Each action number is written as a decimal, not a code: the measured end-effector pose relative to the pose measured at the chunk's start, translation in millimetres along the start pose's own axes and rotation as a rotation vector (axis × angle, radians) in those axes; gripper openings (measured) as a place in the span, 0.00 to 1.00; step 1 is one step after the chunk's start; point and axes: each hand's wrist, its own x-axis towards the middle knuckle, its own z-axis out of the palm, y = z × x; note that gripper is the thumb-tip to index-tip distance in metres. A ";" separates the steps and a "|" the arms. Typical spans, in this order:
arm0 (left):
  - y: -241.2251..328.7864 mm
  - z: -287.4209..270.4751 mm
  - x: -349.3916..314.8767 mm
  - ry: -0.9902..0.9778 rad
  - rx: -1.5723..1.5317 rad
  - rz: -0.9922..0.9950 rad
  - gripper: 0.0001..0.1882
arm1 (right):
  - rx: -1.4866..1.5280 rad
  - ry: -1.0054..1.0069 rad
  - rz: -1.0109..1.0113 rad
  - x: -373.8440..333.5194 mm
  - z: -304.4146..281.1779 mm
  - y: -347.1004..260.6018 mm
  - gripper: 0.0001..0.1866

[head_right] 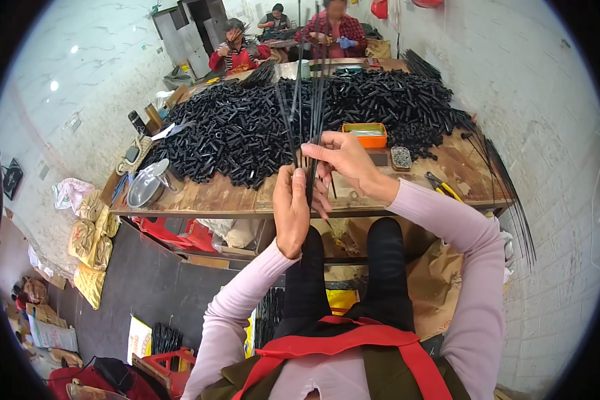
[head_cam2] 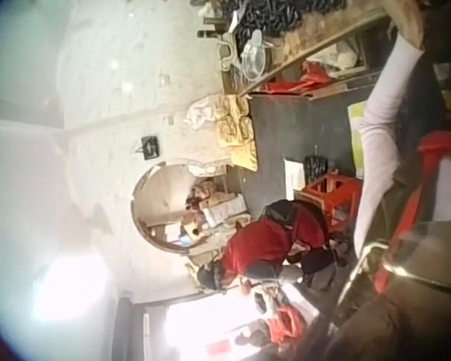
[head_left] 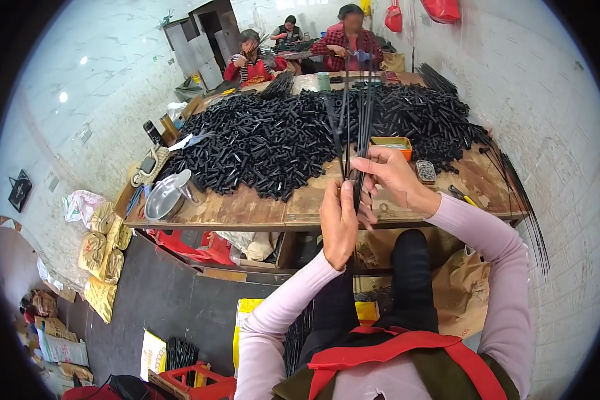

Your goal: Trimming and bundling black plastic components using hand tools at a production workbench.

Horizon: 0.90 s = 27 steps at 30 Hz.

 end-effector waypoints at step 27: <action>36.0 -27.4 -7.7 -0.157 -0.254 -0.402 0.13 | -0.639 0.168 -0.214 15.0 -17.3 -42.7 0.26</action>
